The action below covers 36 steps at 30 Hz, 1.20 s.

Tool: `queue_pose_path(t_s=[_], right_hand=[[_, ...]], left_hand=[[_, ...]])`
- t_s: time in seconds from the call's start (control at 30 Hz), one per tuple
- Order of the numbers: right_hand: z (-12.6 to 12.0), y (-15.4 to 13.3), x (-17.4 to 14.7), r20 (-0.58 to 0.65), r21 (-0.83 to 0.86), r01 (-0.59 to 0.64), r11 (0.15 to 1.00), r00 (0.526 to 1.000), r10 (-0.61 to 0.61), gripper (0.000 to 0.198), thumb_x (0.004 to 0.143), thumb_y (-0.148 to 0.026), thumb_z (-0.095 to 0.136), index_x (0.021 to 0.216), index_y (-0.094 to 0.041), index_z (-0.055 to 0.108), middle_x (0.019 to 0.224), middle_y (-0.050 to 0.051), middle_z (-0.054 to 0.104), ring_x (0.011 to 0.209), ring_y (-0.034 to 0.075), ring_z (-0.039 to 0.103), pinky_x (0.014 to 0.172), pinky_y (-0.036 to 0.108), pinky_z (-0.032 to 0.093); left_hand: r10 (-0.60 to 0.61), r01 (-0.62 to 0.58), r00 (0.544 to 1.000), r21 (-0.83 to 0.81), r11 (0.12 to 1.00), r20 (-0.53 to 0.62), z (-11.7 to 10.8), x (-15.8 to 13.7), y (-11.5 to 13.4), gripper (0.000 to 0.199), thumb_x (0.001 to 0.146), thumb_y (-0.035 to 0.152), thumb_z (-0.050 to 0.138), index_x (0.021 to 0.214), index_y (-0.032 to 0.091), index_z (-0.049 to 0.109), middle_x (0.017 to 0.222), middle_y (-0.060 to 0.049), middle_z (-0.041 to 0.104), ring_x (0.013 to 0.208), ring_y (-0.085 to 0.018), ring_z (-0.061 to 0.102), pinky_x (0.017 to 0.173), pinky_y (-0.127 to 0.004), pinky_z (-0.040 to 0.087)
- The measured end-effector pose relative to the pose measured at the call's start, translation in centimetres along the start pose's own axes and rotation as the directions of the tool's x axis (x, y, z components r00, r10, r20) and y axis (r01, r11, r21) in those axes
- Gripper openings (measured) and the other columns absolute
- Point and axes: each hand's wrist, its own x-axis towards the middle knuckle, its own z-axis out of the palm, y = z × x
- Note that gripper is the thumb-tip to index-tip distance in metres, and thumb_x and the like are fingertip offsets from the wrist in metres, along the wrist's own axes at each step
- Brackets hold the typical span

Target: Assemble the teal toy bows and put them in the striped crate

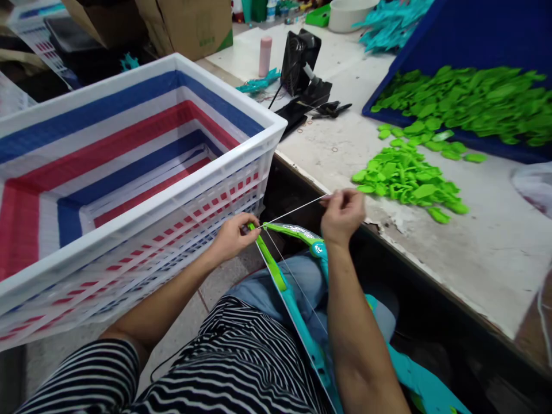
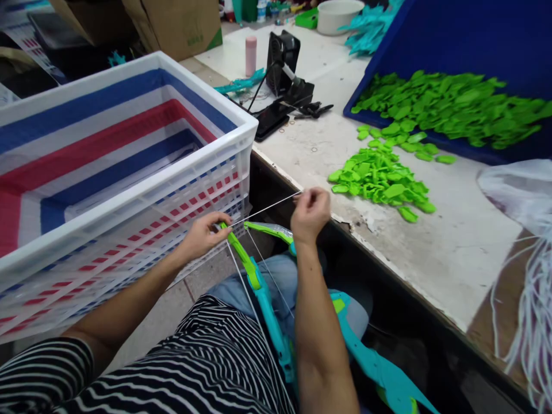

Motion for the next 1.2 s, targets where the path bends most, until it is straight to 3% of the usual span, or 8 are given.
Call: queue_pose_path(t_s=[0.1,0.2,0.3,0.57,0.73,0.83,0.97,1.2], right_hand=[[-0.7,-1.6,0.7,-0.212,0.112,-0.065,0.992,0.973,0.087,0.013,0.089,-0.031,0.047,0.084,-0.019,0.044,0.071,0.003,0.054,0.065,0.014,0.059,0.062,0.030,0.051],[-0.1,-4.8,-2.8,-0.008,0.110,0.107,0.988,0.994,-0.107,0.012,0.092,-0.027,0.045,0.083,-0.021,0.049,0.084,0.005,0.059,0.081,0.017,0.061,0.073,0.033,0.053],[0.9,-6.8,-6.9,0.136,0.067,0.349,0.935,0.925,-0.355,0.008,0.090,-0.019,0.047,0.085,-0.022,0.052,0.089,0.005,0.059,0.092,0.020,0.058,0.082,0.039,0.050],[2.7,-5.8,-9.5,0.086,-0.053,0.471,0.880,0.880,-0.466,0.014,0.086,-0.014,0.051,0.093,-0.025,0.057,0.097,0.006,0.053,0.106,0.024,0.051,0.090,0.047,0.044],[2.8,-5.4,-9.9,0.080,0.005,0.361,0.932,0.929,-0.360,0.011,0.088,-0.013,0.048,0.090,-0.021,0.054,0.097,0.006,0.050,0.096,0.019,0.052,0.083,0.039,0.047],[2.7,-5.4,-9.4,0.074,0.036,0.247,0.968,0.966,-0.249,0.010,0.090,-0.016,0.046,0.084,-0.020,0.053,0.091,0.005,0.049,0.087,0.017,0.052,0.078,0.036,0.047],[2.2,-5.6,-8.1,0.037,0.055,0.173,0.983,0.984,-0.175,0.010,0.089,-0.019,0.049,0.080,-0.020,0.054,0.089,0.004,0.050,0.086,0.017,0.053,0.076,0.034,0.047],[2.1,-6.1,-7.1,0.038,0.075,0.196,0.978,0.979,-0.199,0.009,0.088,-0.020,0.051,0.081,-0.021,0.057,0.090,0.005,0.052,0.086,0.017,0.054,0.071,0.032,0.048]], left_hand=[[0.062,-0.043,0.990,-0.146,0.988,0.127,1.2,0.8,1.2,0.010,0.072,0.015,0.061,0.075,0.017,0.070,0.079,-0.003,0.066,0.078,-0.013,0.058,0.077,-0.024,0.043],[-0.098,0.195,0.958,-0.361,0.912,0.270,1.9,2.3,2.0,0.011,0.070,0.024,0.066,0.072,0.015,0.072,0.077,-0.005,0.068,0.077,-0.015,0.059,0.078,-0.028,0.043],[-0.266,0.425,0.898,-0.535,0.731,0.350,1.8,3.3,2.5,0.022,0.063,0.031,0.075,0.073,0.012,0.073,0.074,-0.006,0.069,0.073,-0.014,0.059,0.072,-0.027,0.044],[-0.411,0.520,0.852,-0.625,0.582,0.325,1.6,2.6,3.8,0.016,0.056,0.014,0.078,0.068,0.009,0.070,0.066,-0.004,0.066,0.061,-0.009,0.056,0.061,-0.021,0.041],[-0.291,0.246,0.957,-0.511,0.823,-0.007,2.4,2.3,4.0,0.008,0.063,0.012,0.070,0.067,0.013,0.062,0.064,-0.001,0.066,0.061,-0.009,0.057,0.061,-0.020,0.043],[-0.202,0.133,0.973,-0.443,0.887,-0.113,2.7,2.1,3.8,0.011,0.067,0.021,0.068,0.075,0.015,0.063,0.062,0.000,0.066,0.052,-0.008,0.053,0.052,-0.020,0.040],[-0.234,0.212,0.972,-0.429,0.878,0.001,2.1,2.4,3.7,0.024,0.062,0.033,0.074,0.071,0.012,0.068,0.056,0.000,0.062,0.042,-0.005,0.041,0.042,-0.020,0.029],[-0.183,0.276,0.951,-0.425,0.862,0.248,0.7,3.1,4.0,0.028,0.053,0.035,0.082,0.066,0.013,0.071,0.063,-0.003,0.068,0.063,-0.013,0.058,0.065,-0.025,0.045]])
